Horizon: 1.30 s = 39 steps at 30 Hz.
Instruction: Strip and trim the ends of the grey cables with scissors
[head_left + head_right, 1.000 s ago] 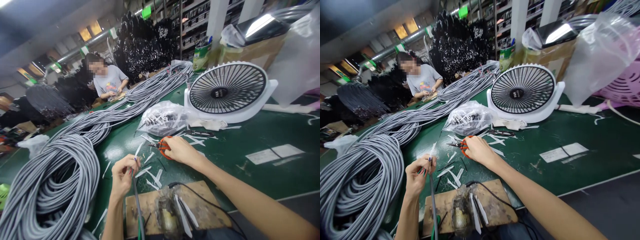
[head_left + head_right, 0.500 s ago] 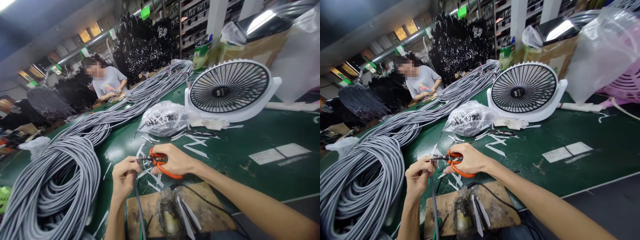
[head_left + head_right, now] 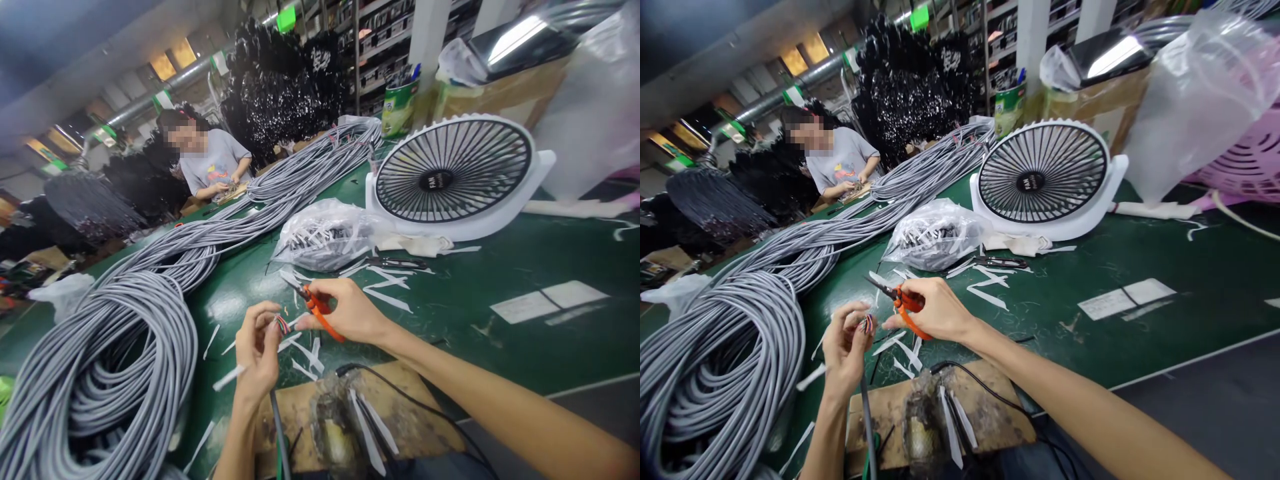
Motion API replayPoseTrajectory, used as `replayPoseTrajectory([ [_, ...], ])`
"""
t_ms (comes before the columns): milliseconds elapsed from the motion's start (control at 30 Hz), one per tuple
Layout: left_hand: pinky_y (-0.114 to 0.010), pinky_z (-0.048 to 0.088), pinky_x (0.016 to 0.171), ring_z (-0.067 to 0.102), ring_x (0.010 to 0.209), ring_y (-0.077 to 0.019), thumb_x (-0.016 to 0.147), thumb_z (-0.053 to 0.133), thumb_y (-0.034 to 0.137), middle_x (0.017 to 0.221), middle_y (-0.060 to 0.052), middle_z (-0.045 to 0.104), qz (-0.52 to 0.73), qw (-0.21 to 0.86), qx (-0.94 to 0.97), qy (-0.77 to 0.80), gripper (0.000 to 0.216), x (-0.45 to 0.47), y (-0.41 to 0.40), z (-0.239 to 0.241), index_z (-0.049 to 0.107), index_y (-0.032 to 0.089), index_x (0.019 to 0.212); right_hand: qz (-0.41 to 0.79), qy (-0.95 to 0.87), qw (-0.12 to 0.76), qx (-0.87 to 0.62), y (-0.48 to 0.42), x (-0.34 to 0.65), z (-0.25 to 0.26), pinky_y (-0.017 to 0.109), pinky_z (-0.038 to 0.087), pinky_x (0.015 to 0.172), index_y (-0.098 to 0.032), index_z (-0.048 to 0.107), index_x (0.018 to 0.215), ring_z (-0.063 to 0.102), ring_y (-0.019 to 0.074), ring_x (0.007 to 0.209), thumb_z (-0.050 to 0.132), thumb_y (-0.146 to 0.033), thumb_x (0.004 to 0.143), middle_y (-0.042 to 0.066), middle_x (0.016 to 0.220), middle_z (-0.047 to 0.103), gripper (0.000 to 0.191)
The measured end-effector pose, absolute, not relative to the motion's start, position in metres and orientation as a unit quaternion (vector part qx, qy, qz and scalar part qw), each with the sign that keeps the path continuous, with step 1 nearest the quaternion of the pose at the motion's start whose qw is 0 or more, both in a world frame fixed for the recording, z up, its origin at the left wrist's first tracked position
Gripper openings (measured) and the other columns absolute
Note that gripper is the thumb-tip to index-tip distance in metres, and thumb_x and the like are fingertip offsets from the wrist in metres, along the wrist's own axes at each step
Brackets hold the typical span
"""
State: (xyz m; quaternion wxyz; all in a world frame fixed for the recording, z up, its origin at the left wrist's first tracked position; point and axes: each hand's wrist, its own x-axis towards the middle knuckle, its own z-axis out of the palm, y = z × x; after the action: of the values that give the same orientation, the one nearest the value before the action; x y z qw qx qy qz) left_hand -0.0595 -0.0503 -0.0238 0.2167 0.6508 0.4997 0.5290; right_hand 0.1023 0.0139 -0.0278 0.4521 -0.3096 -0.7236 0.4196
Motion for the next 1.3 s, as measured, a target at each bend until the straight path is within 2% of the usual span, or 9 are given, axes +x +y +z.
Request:
replayPoseTrajectory([
  [133,-0.017,0.028,0.042,0.037,0.042,-0.0063,0.085,0.048,0.030,0.053,0.008,0.043,0.507,0.222,0.625,0.550,0.024,-0.047,-0.052,-0.032,0.047,0.017,0.106,0.506,-0.639,0.508,-0.278,0.004,0.093,-0.027,0.021,0.041,0.059,-0.017,0.054,0.067,0.048,0.0093,0.058,0.072,-0.044,0.061,-0.001,0.068,0.057,0.033],
  [333,-0.018,0.027,0.043,0.035,0.044,-0.0060,0.081,0.053,0.028,0.053,0.007,0.041,0.487,0.264,0.606,0.570,0.032,-0.041,-0.048,-0.036,0.052,0.016,0.111,0.543,-0.552,0.545,-0.323,0.000,0.084,-0.032,0.020,0.039,0.052,-0.018,0.047,0.062,0.045,0.0083,0.053,0.071,-0.039,0.061,-0.005,0.057,0.049,0.031],
  [467,-0.018,0.033,0.045,0.043,0.050,-0.0067,0.077,0.058,0.037,0.066,0.000,0.056,0.538,0.266,0.551,0.580,0.032,-0.036,-0.044,-0.036,0.065,0.014,0.098,0.561,-0.549,0.535,-0.312,-0.002,0.082,-0.032,0.019,0.038,0.052,-0.018,0.047,0.062,0.044,0.0072,0.053,0.068,-0.036,0.062,-0.005,0.058,0.048,0.028],
  [700,-0.014,0.021,0.032,0.029,0.034,-0.0016,0.064,0.067,0.050,0.046,0.006,0.046,0.636,0.347,0.395,0.565,0.039,-0.027,-0.043,-0.033,0.061,0.013,0.076,0.585,-0.503,0.541,-0.334,-0.002,0.075,-0.036,0.019,0.039,0.053,-0.018,0.048,0.060,0.046,0.0079,0.054,0.071,-0.031,0.057,-0.005,0.057,0.051,0.028],
  [900,-0.010,0.013,0.030,0.021,0.030,0.0012,0.070,0.064,0.047,0.049,0.006,0.050,0.609,0.489,0.406,0.475,0.034,-0.040,-0.045,-0.026,0.048,0.018,0.077,0.703,-0.413,0.482,-0.322,0.007,0.078,-0.033,0.022,0.045,0.055,-0.018,0.045,0.055,0.050,0.0074,0.049,0.077,-0.031,0.045,-0.007,0.052,0.050,0.037],
  [1000,-0.013,0.024,0.032,0.033,0.036,-0.0014,0.071,0.066,0.039,0.060,0.001,0.055,0.512,0.587,0.471,0.414,0.030,-0.056,-0.045,-0.021,0.053,0.016,0.084,0.743,-0.425,0.403,-0.324,0.011,0.081,-0.034,0.022,0.042,0.050,-0.018,0.044,0.056,0.050,0.0074,0.045,0.077,-0.035,0.044,-0.006,0.051,0.052,0.039],
  [1100,-0.016,0.035,0.039,0.044,0.044,-0.0045,0.075,0.064,0.028,0.070,-0.003,0.059,0.506,0.562,0.529,0.385,0.020,-0.066,-0.046,-0.018,0.054,0.016,0.088,0.698,-0.484,0.402,-0.342,0.012,0.085,-0.034,0.021,0.038,0.046,-0.018,0.045,0.059,0.046,0.0073,0.045,0.073,-0.042,0.052,-0.006,0.051,0.050,0.038],
  [1200,-0.015,0.036,0.040,0.044,0.043,-0.0037,0.077,0.062,0.023,0.071,-0.002,0.062,0.572,0.455,0.558,0.392,0.013,-0.067,-0.046,-0.018,0.051,0.017,0.080,0.559,-0.596,0.451,-0.359,0.009,0.092,-0.030,0.020,0.034,0.048,-0.018,0.044,0.060,0.039,0.0067,0.049,0.067,-0.041,0.062,-0.006,0.054,0.044,0.032],
  [1300,-0.015,0.036,0.040,0.044,0.041,-0.0032,0.078,0.062,0.021,0.068,-0.002,0.062,0.609,0.373,0.569,0.408,0.014,-0.063,-0.045,-0.020,0.050,0.016,0.072,0.414,-0.705,0.449,-0.360,0.005,0.097,-0.026,0.020,0.030,0.049,-0.018,0.040,0.056,0.034,0.0068,0.051,0.065,-0.035,0.066,-0.006,0.055,0.039,0.031],
])
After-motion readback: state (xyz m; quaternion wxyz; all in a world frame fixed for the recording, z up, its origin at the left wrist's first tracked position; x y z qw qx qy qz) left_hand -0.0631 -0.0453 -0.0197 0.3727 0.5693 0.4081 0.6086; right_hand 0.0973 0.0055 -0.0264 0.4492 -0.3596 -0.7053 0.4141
